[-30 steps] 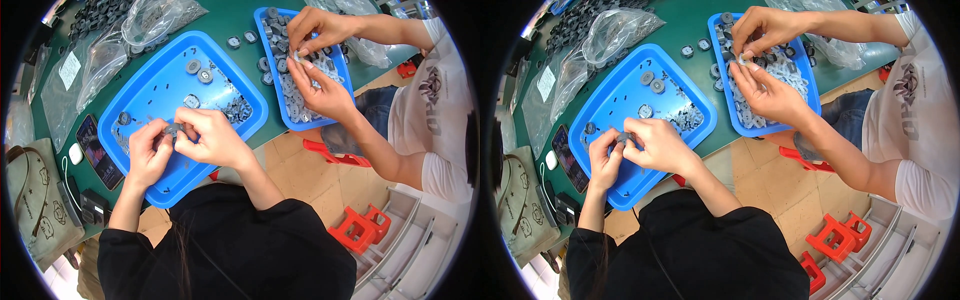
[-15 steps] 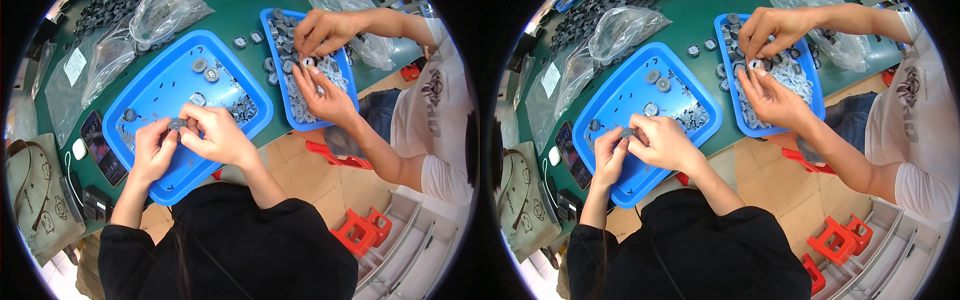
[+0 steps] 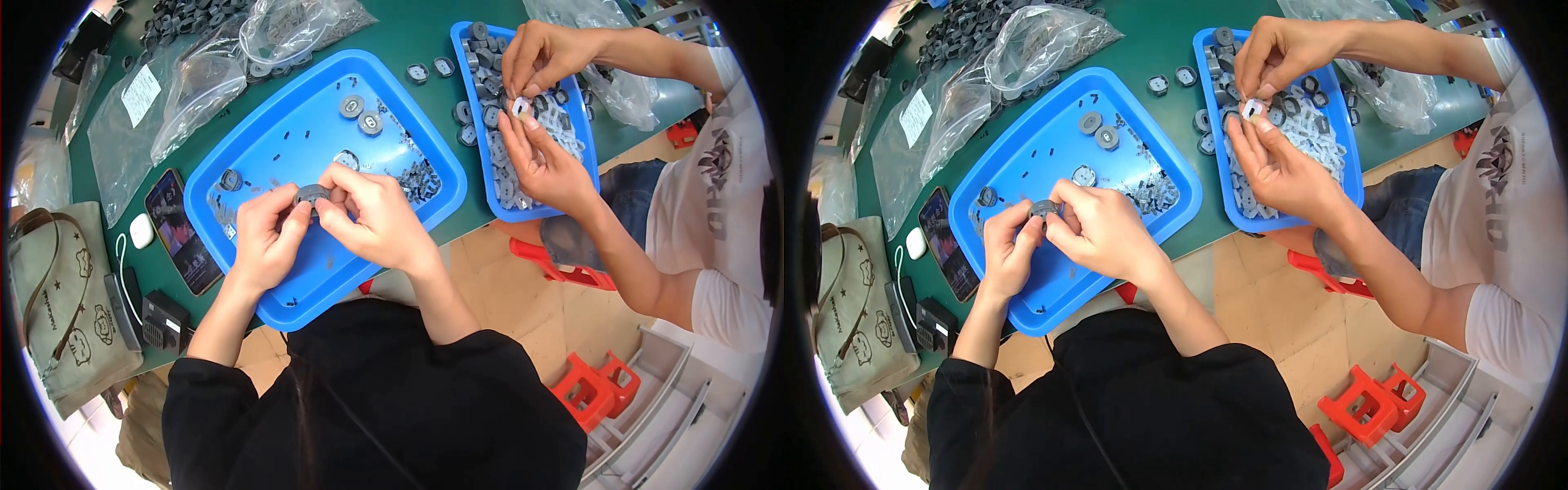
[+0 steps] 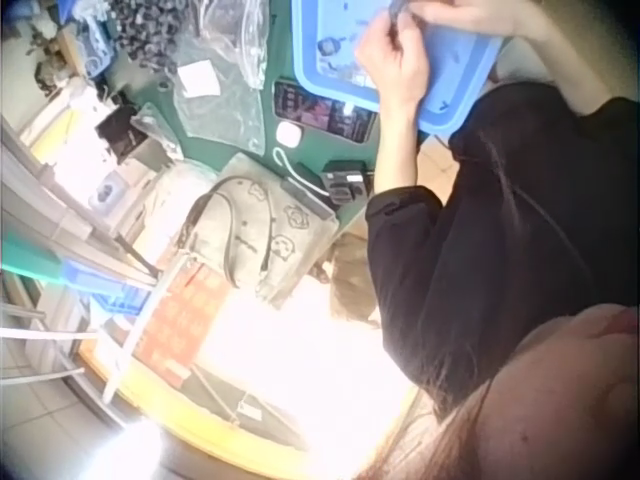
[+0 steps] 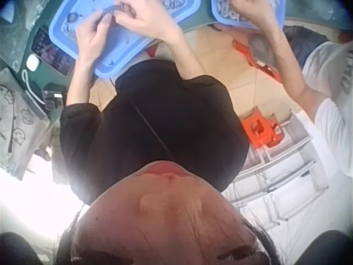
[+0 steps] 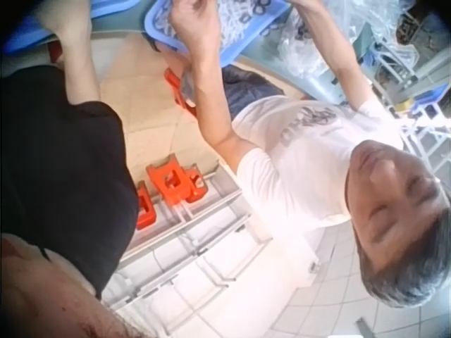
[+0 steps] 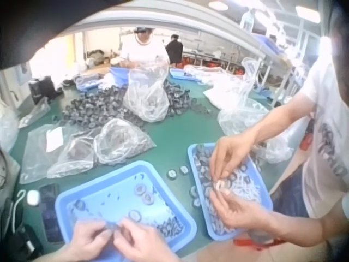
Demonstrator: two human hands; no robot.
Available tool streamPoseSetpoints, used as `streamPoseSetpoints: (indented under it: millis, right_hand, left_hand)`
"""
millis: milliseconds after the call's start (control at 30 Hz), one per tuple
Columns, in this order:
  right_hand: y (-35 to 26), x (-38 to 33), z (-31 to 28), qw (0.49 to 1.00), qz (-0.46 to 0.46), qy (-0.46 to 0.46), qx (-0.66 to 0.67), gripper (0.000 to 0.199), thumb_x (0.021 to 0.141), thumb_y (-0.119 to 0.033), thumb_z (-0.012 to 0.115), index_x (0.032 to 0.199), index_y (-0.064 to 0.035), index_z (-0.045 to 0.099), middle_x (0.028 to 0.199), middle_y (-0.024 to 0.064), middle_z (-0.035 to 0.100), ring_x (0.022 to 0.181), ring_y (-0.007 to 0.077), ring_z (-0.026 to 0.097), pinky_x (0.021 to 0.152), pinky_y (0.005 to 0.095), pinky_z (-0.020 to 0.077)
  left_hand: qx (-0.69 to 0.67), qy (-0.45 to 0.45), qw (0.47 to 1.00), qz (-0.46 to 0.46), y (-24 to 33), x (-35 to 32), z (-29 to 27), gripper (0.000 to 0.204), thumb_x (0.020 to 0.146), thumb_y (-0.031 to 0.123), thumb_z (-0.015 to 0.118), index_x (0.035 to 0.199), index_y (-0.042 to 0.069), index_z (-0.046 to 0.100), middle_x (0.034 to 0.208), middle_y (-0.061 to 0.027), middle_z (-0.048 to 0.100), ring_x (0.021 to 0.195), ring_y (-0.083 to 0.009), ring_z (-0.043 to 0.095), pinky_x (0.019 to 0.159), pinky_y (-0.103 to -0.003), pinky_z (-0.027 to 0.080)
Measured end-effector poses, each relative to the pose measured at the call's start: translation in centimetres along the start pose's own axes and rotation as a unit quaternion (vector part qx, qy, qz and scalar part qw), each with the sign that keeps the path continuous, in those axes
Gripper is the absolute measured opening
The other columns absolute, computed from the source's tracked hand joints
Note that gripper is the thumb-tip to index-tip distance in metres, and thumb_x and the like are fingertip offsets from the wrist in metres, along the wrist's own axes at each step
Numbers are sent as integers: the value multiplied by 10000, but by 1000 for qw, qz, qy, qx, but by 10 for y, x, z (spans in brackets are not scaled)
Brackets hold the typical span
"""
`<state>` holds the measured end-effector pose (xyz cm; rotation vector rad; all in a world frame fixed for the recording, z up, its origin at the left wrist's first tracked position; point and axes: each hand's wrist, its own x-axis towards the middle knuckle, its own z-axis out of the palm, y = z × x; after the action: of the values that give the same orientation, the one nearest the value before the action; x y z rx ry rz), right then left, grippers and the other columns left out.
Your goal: The person assembles small plastic components by hand, inserting white gears and black pegs into grey plastic housings.
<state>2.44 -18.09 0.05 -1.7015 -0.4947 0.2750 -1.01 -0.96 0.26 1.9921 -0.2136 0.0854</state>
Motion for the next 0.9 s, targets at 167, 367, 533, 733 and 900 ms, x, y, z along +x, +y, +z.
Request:
streamPoseSetpoints:
  millis: [167,367,533,733,900]
  right_hand:
    - [1,-1,-1,1000,-4,1,14,93,786,-46,597,803,9,523,579,29,494,507,61,428,455,240,344]
    - [-1,-1,-3,999,-32,4,2,119,790,-70,590,761,12,508,574,22,467,506,64,409,456,243,338]
    - [1,-2,-1,997,-70,29,34,151,804,-98,593,750,6,498,576,20,449,510,75,404,465,249,338]
    - [-2,-3,-4,998,-34,-16,43,166,811,-106,590,731,-5,485,568,17,434,510,73,395,463,245,322]
    - [-3,-3,-4,999,-40,-14,34,138,804,-82,585,731,-13,490,570,6,431,507,56,374,451,245,301]
  left_hand:
    - [11,-4,1000,3,-1,0,-1,128,827,99,591,751,-1,566,552,-62,451,493,-159,422,480,-289,340]
    - [37,-11,999,24,5,1,0,117,819,85,602,749,-1,563,559,-59,449,496,-150,422,480,-287,340]
    - [-33,-23,999,18,2,-1,-1,97,819,78,591,775,-7,572,604,-72,481,528,-166,447,501,-292,354]
    - [-74,-57,996,3,0,-2,-4,141,841,107,562,776,-17,565,636,-100,515,552,-207,482,523,-310,377]
    - [-45,-84,995,1,2,-1,-7,184,864,123,547,763,-29,566,650,-109,548,561,-190,503,526,-302,388]
